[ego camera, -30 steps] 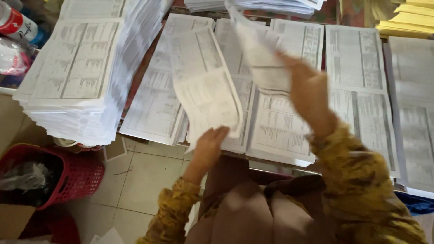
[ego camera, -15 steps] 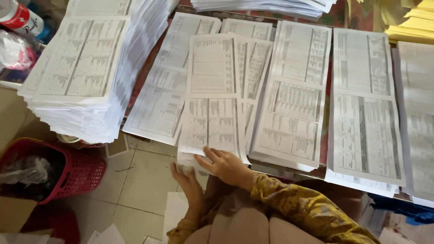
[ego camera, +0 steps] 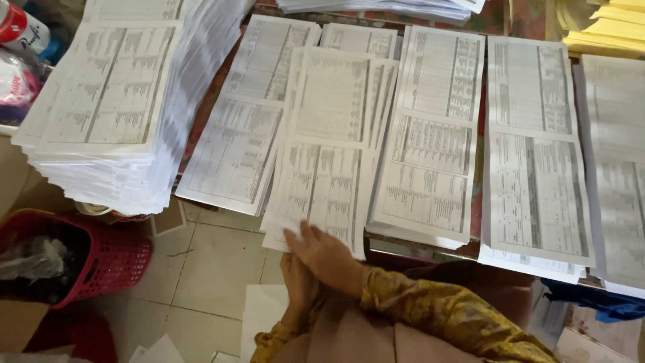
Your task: Folding printed sheets of paper and organizing them into stacks.
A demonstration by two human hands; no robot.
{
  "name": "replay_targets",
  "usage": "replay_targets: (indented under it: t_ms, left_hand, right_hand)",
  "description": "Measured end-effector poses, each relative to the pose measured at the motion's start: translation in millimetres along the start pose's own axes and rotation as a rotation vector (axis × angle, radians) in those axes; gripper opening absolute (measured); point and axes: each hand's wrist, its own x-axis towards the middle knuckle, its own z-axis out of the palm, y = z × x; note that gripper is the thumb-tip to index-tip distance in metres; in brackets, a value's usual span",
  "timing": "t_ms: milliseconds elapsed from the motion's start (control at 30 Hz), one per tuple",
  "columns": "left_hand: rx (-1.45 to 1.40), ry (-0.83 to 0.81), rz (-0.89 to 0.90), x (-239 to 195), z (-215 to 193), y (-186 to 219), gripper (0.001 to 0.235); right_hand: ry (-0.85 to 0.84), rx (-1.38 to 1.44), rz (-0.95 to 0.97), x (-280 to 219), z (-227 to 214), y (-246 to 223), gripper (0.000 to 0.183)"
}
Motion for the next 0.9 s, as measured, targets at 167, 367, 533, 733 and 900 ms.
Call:
replay_targets:
  t_ms: [167,367,533,733,900]
  left_hand:
    - [-0.166,0.115,-0.179,-20,43,47,0.044]
    - [0.066,-0.052,-0.025,-27,63,66,0.054]
    - [0.671,0.098,0.118,15,2,22,0.046]
    - [0.007,0.080,-0.002,7,6,132,0.055]
    - [0.269,0.111,0.048,-3,-23,174,0.065]
  right_hand:
    - [-0.133,0.239,0.125,15,-23,6,0.074]
    - [-0.277,0.911,0.216,0,-60,14,0.065]
    - [0.026,0.889,0.367,-47,-57,82,0.054]
    - [0.387,0.802,0.817,-114,-60,164,0.036]
    - [0.561,1.398,1.082,-131,-76,184,0.027]
